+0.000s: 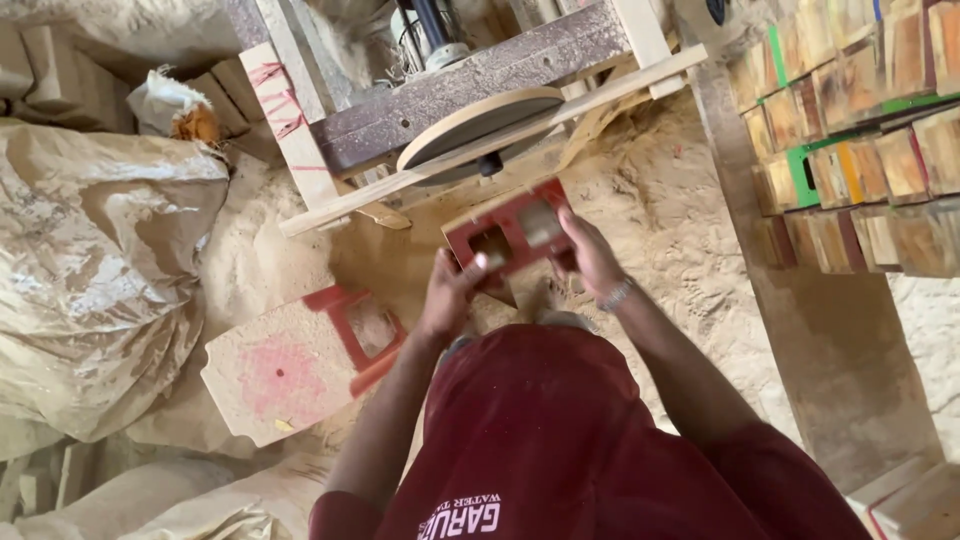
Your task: The person sands the edges of small rectangular wooden blocks using a rotating sanding machine. They handle red and green blocks one at a time, pressing each side against the spinning wheel, then place the finished blocks onto a nearby stack.
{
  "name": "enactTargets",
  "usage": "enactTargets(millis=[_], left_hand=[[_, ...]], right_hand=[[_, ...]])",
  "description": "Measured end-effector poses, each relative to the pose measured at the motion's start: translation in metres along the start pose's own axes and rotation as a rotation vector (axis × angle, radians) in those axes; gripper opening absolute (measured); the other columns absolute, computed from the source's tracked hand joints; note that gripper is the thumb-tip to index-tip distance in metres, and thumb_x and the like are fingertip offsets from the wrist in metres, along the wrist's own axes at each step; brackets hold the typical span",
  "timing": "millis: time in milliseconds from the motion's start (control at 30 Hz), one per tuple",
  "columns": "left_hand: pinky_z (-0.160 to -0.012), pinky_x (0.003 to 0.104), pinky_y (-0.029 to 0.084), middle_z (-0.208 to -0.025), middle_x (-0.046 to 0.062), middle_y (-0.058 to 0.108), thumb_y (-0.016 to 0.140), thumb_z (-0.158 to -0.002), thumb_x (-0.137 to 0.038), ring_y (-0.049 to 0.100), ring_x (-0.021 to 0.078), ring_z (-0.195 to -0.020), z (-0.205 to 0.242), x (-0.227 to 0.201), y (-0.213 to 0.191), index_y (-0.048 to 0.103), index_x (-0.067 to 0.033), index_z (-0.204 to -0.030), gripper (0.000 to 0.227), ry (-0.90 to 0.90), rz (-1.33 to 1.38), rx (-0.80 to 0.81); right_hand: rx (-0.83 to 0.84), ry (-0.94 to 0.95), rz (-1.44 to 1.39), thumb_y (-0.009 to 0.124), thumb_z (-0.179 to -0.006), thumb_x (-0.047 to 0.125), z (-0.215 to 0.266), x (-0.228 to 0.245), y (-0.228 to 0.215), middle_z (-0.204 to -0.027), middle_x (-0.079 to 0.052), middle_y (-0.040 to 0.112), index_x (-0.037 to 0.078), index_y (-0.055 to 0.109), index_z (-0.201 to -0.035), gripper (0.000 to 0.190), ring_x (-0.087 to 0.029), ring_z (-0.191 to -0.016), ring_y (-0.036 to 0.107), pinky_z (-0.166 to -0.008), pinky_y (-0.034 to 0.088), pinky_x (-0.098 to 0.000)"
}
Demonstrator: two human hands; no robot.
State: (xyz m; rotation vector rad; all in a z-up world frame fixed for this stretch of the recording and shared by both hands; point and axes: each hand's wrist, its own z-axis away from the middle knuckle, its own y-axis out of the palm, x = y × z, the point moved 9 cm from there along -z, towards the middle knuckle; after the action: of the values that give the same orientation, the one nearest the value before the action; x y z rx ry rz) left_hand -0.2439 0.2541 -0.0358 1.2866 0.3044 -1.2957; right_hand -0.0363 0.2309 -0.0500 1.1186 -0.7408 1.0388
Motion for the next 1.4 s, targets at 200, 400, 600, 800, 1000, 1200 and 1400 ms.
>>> enactTargets(millis=[200,400,600,800,1000,1200,1400], left_hand=[[-0.086,0.039,0.058,-0.113,0.017,0.067,0.063,-0.111,-0.031,0.065,0.0257,-0.097,-0.057,0.005,-0.062,0.056,0.0063,-0.130,0.042,0.057,0.341,-0.204],[-0.085,0.044,0.054,-0.121,0.011,0.064,0.044,-0.104,-0.050,0.061,0.0260,-0.100,-0.068,-0.005,-0.084,0.056,-0.0060,-0.132,0.053,-0.071,0.384,-0.357],[-0.085,0.045,0.053,-0.122,0.015,0.063,0.036,-0.107,-0.050,0.062,0.0298,-0.102,-0.068,-0.018,-0.095,0.053,-0.0034,-0.134,0.056,-0.080,0.342,-0.361],[-0.080,0.041,0.052,-0.118,0.015,0.063,0.038,-0.108,-0.044,0.060,0.0279,-0.099,-0.082,-0.003,-0.090,0.052,-0.0025,-0.130,0.049,-0.078,0.376,-0.388],[-0.065,0.038,0.051,-0.104,0.015,0.064,0.047,-0.107,-0.044,0.061,0.0252,-0.082,-0.109,0.020,-0.053,0.054,0.0036,-0.122,0.051,-0.113,0.349,-0.538],[-0.053,0.037,0.049,-0.099,0.015,0.065,0.057,-0.102,-0.039,0.063,0.0253,-0.069,-0.133,0.044,-0.015,0.051,0.0028,-0.118,0.045,-0.163,0.359,-0.665],[-0.052,0.036,0.051,-0.097,0.014,0.064,0.058,-0.101,-0.043,0.062,0.0230,-0.068,-0.147,0.051,0.020,0.050,0.0036,-0.119,0.050,-0.182,0.312,-0.698]], right_hand=[[-0.164,0.134,0.027,0.053,-0.103,0.062,-0.077,-0.022,0.031,-0.064,0.002,0.050,0.005,0.058,-0.111,0.057,-0.007,-0.045,0.043,-0.040,0.041,-0.0238],[-0.319,0.233,0.077,0.054,-0.089,0.067,-0.104,-0.021,0.061,-0.062,0.006,0.043,0.019,0.061,-0.117,0.056,-0.005,-0.047,0.041,-0.036,0.035,-0.0229],[-0.430,0.254,0.124,0.056,-0.091,0.071,-0.114,-0.035,0.068,-0.061,0.005,0.038,0.004,0.058,-0.098,0.067,-0.007,-0.043,0.036,-0.037,0.032,-0.0269],[-0.529,0.131,0.298,0.051,-0.096,0.072,-0.123,-0.042,0.038,-0.055,0.010,0.027,0.018,0.040,-0.064,0.064,-0.006,-0.042,0.030,-0.039,0.022,-0.0260],[-0.669,0.170,0.387,0.049,-0.109,0.069,-0.122,-0.039,-0.027,-0.068,0.003,0.039,0.014,0.049,-0.077,0.064,-0.014,-0.056,0.039,-0.049,0.028,-0.0317],[-0.628,0.055,0.270,0.048,-0.096,0.066,-0.122,-0.015,-0.067,-0.156,-0.014,0.051,0.002,0.051,-0.147,0.081,-0.023,-0.144,0.048,-0.118,0.037,-0.0362],[-0.703,-0.001,0.341,0.053,-0.096,0.070,-0.110,0.025,-0.090,-0.137,-0.014,0.064,0.003,0.060,-0.141,0.082,-0.017,-0.119,0.063,-0.099,0.050,-0.0334]])
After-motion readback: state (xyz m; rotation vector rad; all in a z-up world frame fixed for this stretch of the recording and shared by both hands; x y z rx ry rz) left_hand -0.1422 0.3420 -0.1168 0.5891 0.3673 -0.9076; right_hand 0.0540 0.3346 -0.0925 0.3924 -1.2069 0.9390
